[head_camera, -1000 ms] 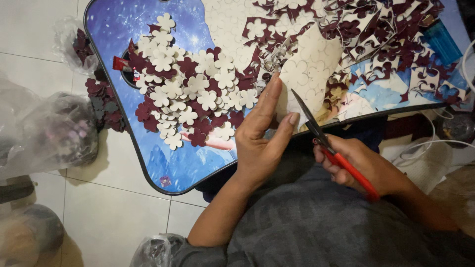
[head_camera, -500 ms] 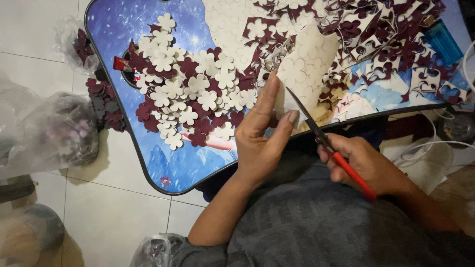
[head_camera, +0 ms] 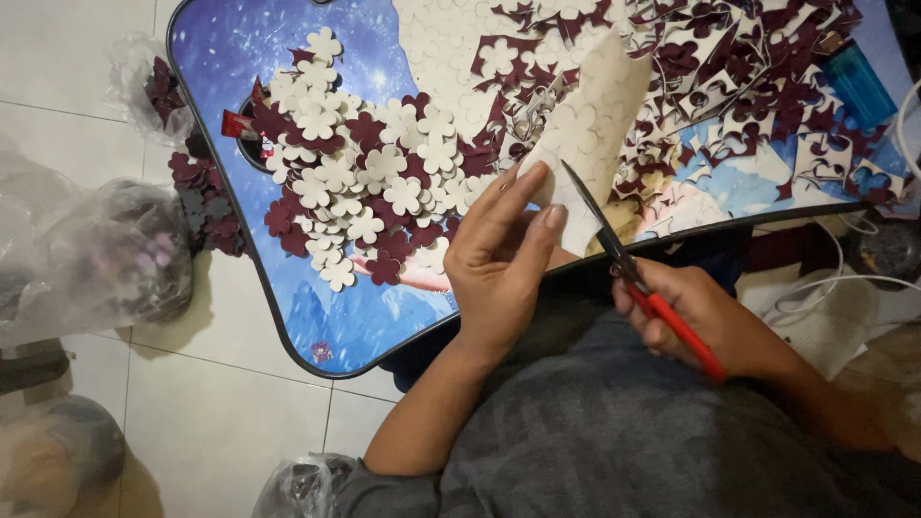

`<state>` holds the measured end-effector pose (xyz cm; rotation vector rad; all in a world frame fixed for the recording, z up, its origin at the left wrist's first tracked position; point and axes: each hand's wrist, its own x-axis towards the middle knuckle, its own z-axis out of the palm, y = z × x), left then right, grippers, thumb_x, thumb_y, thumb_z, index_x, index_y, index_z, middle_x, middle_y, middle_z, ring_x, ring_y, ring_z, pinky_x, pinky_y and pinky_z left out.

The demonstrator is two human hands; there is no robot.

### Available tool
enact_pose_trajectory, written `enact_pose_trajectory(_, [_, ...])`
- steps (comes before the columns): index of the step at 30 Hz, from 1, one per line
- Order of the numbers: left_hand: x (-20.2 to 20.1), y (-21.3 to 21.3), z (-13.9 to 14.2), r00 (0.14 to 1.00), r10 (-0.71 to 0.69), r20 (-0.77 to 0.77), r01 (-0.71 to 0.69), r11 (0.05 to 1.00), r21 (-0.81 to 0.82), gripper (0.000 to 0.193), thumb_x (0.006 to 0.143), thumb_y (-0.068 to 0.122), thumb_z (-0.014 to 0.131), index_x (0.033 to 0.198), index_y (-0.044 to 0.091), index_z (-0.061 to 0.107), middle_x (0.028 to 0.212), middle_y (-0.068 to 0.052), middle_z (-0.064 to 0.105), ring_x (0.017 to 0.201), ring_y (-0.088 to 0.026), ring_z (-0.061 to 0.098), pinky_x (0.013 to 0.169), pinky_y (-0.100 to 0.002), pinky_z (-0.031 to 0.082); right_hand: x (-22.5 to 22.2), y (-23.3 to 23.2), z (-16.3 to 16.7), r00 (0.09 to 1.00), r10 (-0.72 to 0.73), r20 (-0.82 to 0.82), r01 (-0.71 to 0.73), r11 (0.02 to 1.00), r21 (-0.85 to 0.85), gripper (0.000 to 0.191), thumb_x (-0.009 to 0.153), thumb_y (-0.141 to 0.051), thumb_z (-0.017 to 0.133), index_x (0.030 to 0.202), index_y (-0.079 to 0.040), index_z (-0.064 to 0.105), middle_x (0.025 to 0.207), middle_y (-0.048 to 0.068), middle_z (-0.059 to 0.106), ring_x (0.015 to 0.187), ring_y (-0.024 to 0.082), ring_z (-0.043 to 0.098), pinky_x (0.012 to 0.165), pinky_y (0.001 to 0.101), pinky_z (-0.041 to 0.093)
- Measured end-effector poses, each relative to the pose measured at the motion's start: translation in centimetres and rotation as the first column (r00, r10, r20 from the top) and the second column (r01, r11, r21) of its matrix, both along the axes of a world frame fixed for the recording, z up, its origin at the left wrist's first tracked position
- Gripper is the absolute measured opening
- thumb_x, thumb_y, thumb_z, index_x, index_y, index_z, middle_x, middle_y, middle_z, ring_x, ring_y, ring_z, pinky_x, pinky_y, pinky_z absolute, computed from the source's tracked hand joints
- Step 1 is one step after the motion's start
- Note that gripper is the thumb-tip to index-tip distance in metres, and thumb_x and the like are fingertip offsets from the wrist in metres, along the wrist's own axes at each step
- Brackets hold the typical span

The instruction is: The person uses red-handled scissors to cut flower-shaped pieces from white and maroon sheets. They hold each sheet with the left hand and trim the edges with the right hand, placing finished pieces on a blue tray.

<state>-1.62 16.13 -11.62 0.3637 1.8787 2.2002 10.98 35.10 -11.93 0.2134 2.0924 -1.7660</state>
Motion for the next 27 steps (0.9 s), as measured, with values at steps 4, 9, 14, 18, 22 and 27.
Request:
enact_pose_trajectory(4, [0.9, 0.4, -0.2, 0.993, -0.063, 0.095, 0.048, 0.987, 0.156, 0.035, 0.097, 0.002, 0.076, 0.132, 0.001, 0.07, 0.139, -0.012, 0.064, 0.099, -0.009, 0.068, 0.084, -0.024, 0.061, -0.3, -0.5, 0.5, 0.998, -0.031, 0.049, 0.036, 0.993, -0.113, 0.095, 0.072, -0.09, 0.054, 0.113, -0.005, 0.057, 0.072, -0.001, 0.051, 0.061, 0.011, 0.051, 0.058, 0.0278, 0.05])
enact_pose_trajectory(9, [1.9, 0.9, -0.8, 0.991, -0.107, 0.076, 0.09, 0.977, 0.195, 0.035, 0.097, -0.001, 0.077, 0.131, 0.0, 0.07, 0.139, -0.01, 0.061, 0.098, -0.008, 0.068, 0.085, -0.022, 0.057, -0.6, -1.2, 0.6, 0.997, -0.074, 0.01, 0.075, 0.978, -0.197, 0.109, 0.07, -0.093, 0.054, 0.128, 0.0, 0.051, 0.084, 0.003, 0.053, 0.072, 0.013, 0.054, 0.069, 0.0308, 0.051])
enact_pose_trajectory(14, [2.2, 1.1, -1.0, 0.988, -0.138, 0.064, 0.122, 0.971, 0.206, 0.035, 0.098, -0.003, 0.076, 0.132, -0.001, 0.068, 0.133, -0.007, 0.059, 0.098, -0.009, 0.068, 0.085, -0.022, 0.057, -0.4, -1.2, 0.3, 0.996, -0.071, -0.057, 0.063, 0.989, -0.133, 0.108, 0.07, -0.097, 0.047, 0.119, -0.001, 0.053, 0.083, 0.003, 0.053, 0.07, 0.013, 0.055, 0.071, 0.0309, 0.055])
enact_pose_trajectory(18, [2.2, 1.1, -1.0, 0.973, -0.187, 0.132, 0.146, 0.951, 0.273, 0.036, 0.098, -0.003, 0.073, 0.133, -0.002, 0.065, 0.133, -0.006, 0.058, 0.097, -0.009, 0.069, 0.08, -0.023, 0.059, -0.2, -1.8, -0.3, 0.992, -0.111, -0.054, 0.098, 0.974, -0.204, 0.101, 0.071, -0.096, 0.049, 0.106, -0.001, 0.052, 0.08, 0.002, 0.051, 0.069, 0.013, 0.054, 0.068, 0.0311, 0.055])
enact_pose_trajectory(22, [2.1, 1.3, -1.3, 0.965, -0.198, 0.172, 0.131, 0.933, 0.336, 0.038, 0.099, -0.004, 0.073, 0.136, -0.003, 0.064, 0.131, -0.007, 0.058, 0.1, -0.01, 0.068, 0.084, -0.025, 0.058, -0.4, -2.0, -0.5, 0.986, -0.166, 0.035, 0.17, 0.964, -0.205, 0.104, 0.061, -0.096, 0.051, 0.105, -0.002, 0.053, 0.072, 0.0, 0.051, 0.06, 0.012, 0.057, 0.056, 0.0299, 0.053])
enact_pose_trajectory(27, [1.9, 1.0, -1.5, 0.971, -0.196, 0.136, 0.148, 0.942, 0.302, 0.038, 0.1, -0.004, 0.073, 0.137, -0.002, 0.064, 0.133, -0.007, 0.061, 0.104, -0.01, 0.066, 0.092, -0.025, 0.057, -0.4, -1.9, -0.1, 0.97, -0.171, 0.173, 0.202, 0.962, -0.183, 0.103, 0.061, -0.094, 0.057, 0.104, 0.0, 0.053, 0.067, 0.003, 0.049, 0.054, 0.014, 0.052, 0.058, 0.0322, 0.053])
